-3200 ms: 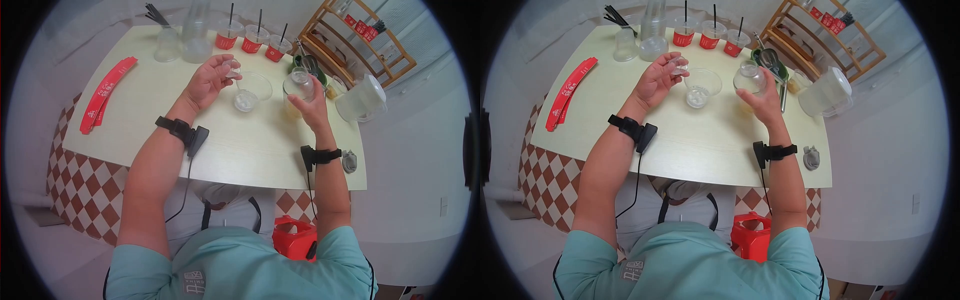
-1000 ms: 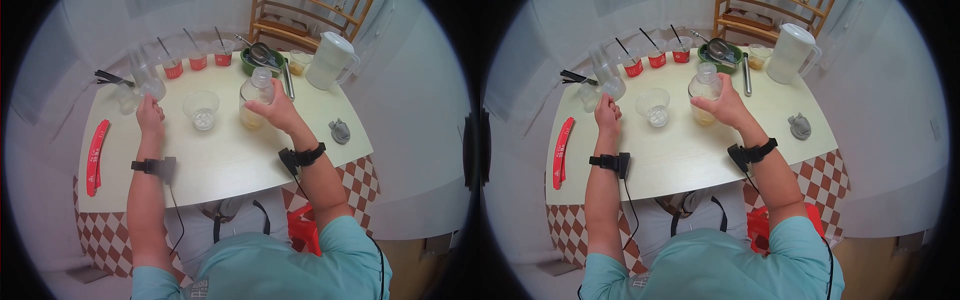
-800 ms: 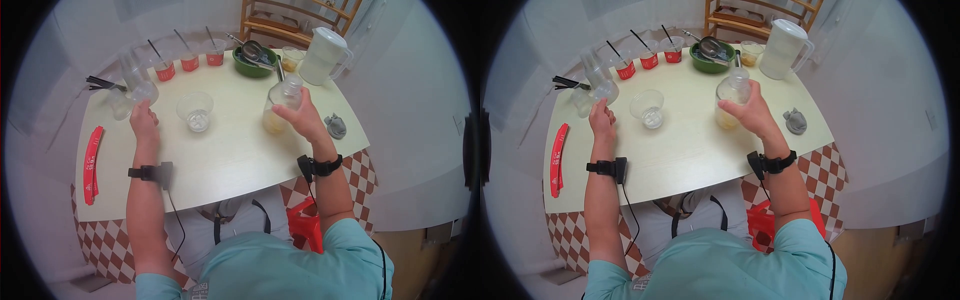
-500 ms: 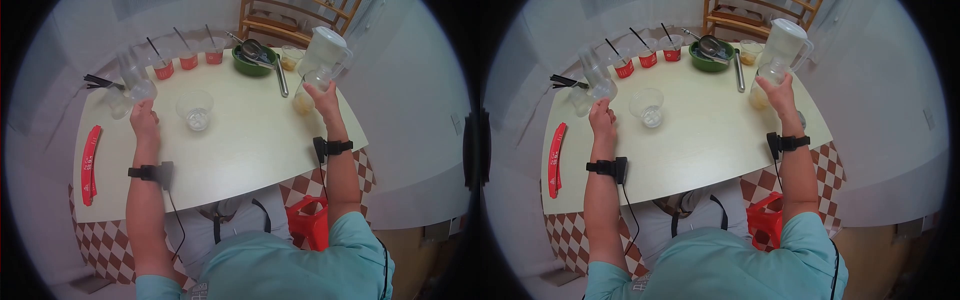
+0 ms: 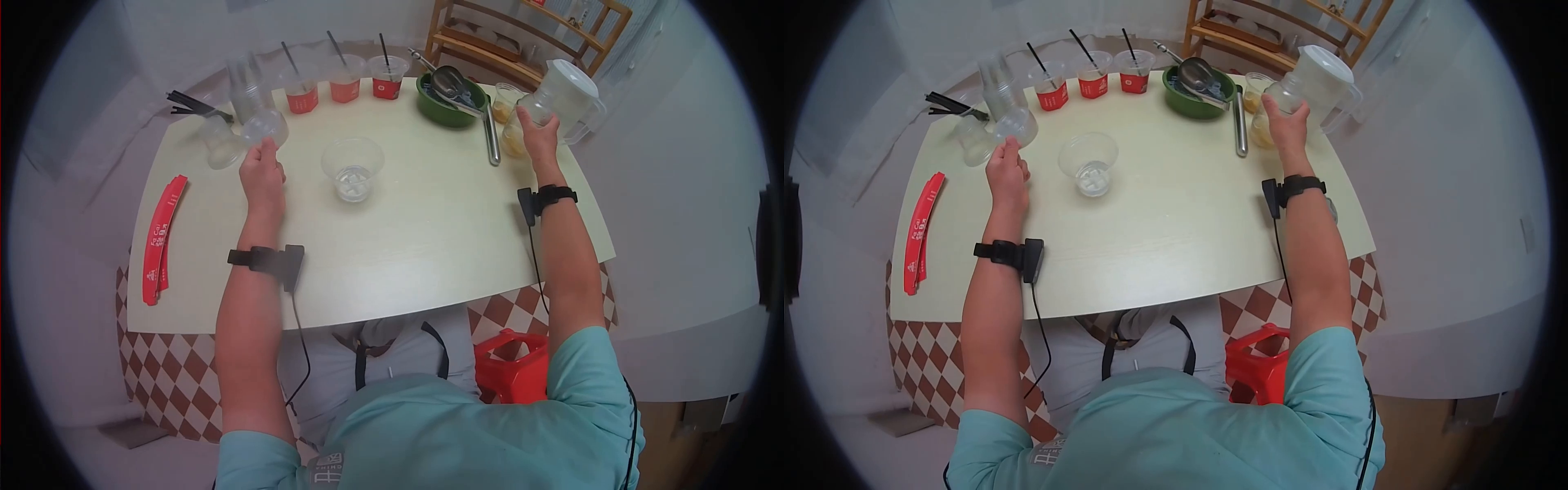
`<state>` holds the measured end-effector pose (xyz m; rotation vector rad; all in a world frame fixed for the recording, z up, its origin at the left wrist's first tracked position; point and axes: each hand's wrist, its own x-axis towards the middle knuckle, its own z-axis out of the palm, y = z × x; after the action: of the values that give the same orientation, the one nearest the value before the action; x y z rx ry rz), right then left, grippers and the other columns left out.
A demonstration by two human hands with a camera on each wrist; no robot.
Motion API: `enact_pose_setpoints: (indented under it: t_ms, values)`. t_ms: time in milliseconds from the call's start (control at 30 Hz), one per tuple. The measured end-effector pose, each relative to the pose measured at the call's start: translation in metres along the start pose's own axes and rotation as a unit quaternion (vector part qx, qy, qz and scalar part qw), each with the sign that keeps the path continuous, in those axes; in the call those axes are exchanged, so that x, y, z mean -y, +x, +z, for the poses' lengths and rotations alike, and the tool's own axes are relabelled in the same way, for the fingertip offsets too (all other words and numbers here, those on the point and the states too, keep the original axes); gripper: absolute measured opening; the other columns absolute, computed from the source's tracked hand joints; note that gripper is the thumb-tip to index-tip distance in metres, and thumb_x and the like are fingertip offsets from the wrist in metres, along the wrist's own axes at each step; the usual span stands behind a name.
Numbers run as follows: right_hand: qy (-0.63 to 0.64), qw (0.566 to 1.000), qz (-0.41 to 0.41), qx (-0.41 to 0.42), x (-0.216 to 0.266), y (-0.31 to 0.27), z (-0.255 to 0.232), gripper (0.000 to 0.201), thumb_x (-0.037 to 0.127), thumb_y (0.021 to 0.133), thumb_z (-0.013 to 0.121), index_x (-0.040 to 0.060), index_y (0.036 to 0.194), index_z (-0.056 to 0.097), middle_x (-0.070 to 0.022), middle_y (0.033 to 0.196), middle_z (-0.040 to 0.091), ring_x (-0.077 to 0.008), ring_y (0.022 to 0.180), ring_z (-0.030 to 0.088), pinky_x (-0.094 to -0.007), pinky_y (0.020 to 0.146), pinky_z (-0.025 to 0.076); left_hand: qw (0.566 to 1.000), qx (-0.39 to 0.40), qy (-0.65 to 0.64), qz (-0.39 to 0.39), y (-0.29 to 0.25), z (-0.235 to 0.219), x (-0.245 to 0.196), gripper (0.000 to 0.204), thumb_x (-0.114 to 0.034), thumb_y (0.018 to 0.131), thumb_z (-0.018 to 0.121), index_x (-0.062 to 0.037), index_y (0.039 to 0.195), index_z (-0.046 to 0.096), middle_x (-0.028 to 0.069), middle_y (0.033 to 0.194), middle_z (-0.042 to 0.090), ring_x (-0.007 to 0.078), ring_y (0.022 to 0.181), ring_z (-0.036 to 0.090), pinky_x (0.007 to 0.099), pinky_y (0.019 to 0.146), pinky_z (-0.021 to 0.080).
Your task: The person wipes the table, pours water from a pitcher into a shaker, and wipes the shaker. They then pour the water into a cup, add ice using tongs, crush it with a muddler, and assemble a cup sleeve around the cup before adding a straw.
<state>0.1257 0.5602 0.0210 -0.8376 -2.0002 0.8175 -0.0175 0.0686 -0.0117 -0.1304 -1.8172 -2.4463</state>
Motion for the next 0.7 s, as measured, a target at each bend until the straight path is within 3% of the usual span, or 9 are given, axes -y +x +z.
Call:
enact_pose_setpoints:
  t_ms: [67,167,300,367,400,433,500,600,700]
  values:
    - [0.021,0.999,-0.034,-0.025,-0.012,0.006,0.005,0.110,0.057,0.081,0.079,-0.0086,0.151,0.025,-0.0293,0.145,0.046,-0.0396,0.135,0.048,-0.0412,0.111,0.039,1.000,0.003,0.018,-0.007,0.000,0.000,-0.001,0.040,-0.039,0.106,0.051,-0.0028,0.090,0.059,-0.0050,0.057,0.038,0.0050,0.045,0.034,0.0268,0.043,0.027]
    - [-0.017,0.995,-0.060,-0.084,-0.010,-0.004,-0.007,0.107,0.053,0.084,0.078,-0.0065,0.154,0.023,-0.0296,0.146,0.044,-0.0381,0.134,0.048,-0.0431,0.112,0.038,1.000,0.004,0.001,-0.019,0.003,0.000,0.002,0.038,-0.037,0.106,0.052,-0.0025,0.091,0.060,-0.0051,0.057,0.039,0.0050,0.044,0.034,0.0272,0.042,0.026]
    - [0.039,0.996,-0.023,-0.072,0.056,-0.068,-0.027,0.091,0.045,0.090,0.075,-0.0038,0.152,0.030,-0.0267,0.145,0.047,-0.0335,0.130,0.052,-0.0421,0.108,0.042,0.999,0.008,0.025,-0.047,-0.002,0.004,-0.003,0.034,-0.032,0.105,0.052,-0.0019,0.092,0.060,-0.0055,0.057,0.038,0.0049,0.044,0.034,0.0268,0.042,0.025]
    - [0.160,0.987,-0.029,0.016,0.081,-0.097,-0.019,0.057,0.036,0.095,0.071,-0.0023,0.134,0.054,-0.0166,0.121,0.062,-0.0226,0.107,0.061,-0.0366,0.091,0.050,0.997,0.034,0.044,-0.061,-0.004,0.002,-0.007,0.029,-0.028,0.104,0.052,-0.0016,0.096,0.061,-0.0058,0.057,0.038,0.0050,0.045,0.033,0.0261,0.042,0.024]
    - [0.198,0.965,0.012,0.172,0.096,-0.113,-0.015,0.042,0.032,0.097,0.069,-0.0019,0.120,0.060,-0.0101,0.105,0.063,-0.0177,0.093,0.060,-0.0330,0.081,0.049,0.992,0.085,0.004,-0.088,-0.008,0.009,-0.008,0.022,-0.027,0.105,0.053,-0.0054,0.102,0.056,-0.0075,0.060,0.034,0.0043,0.047,0.030,0.0248,0.043,0.022]
    - [0.231,0.917,0.051,0.321,0.110,-0.129,-0.009,0.031,0.029,0.098,0.067,-0.0016,0.105,0.066,-0.0036,0.088,0.064,-0.0128,0.080,0.059,-0.0295,0.071,0.048,0.993,0.084,0.010,-0.086,-0.008,0.008,-0.006,0.022,-0.027,0.105,0.053,-0.0054,0.102,0.056,-0.0075,0.060,0.034,0.0043,0.047,0.030,0.0248,0.043,0.022]
    - [0.220,0.915,0.046,0.335,0.140,-0.165,0.009,0.030,0.028,0.100,0.064,0.0001,0.088,0.066,0.0033,0.068,0.054,-0.0088,0.064,0.049,-0.0278,0.061,0.042,0.980,0.154,0.013,-0.123,-0.004,0.005,-0.001,0.019,-0.024,0.105,0.051,-0.0063,0.108,0.057,-0.0076,0.063,0.036,0.0037,0.050,0.032,0.0238,0.043,0.022]
    - [0.204,0.914,0.013,0.350,0.148,-0.187,0.042,0.027,0.025,0.101,0.062,0.0007,0.091,0.065,0.0015,0.071,0.057,-0.0090,0.065,0.051,-0.0272,0.062,0.043,0.975,0.170,0.020,-0.142,-0.010,0.010,-0.007,0.015,-0.019,0.104,0.050,-0.0082,0.112,0.058,-0.0062,0.071,0.046,0.0033,0.053,0.035,0.0215,0.044,0.024]
    - [0.224,0.903,0.032,0.365,0.144,-0.193,0.063,0.019,0.019,0.099,0.061,0.0009,0.095,0.065,-0.0004,0.077,0.061,-0.0093,0.070,0.054,-0.0269,0.065,0.044,0.972,0.185,0.016,-0.142,-0.007,0.006,-0.003,0.015,-0.013,0.101,0.053,-0.0085,0.115,0.058,-0.0038,0.081,0.055,0.0041,0.055,0.040,0.0202,0.045,0.029]
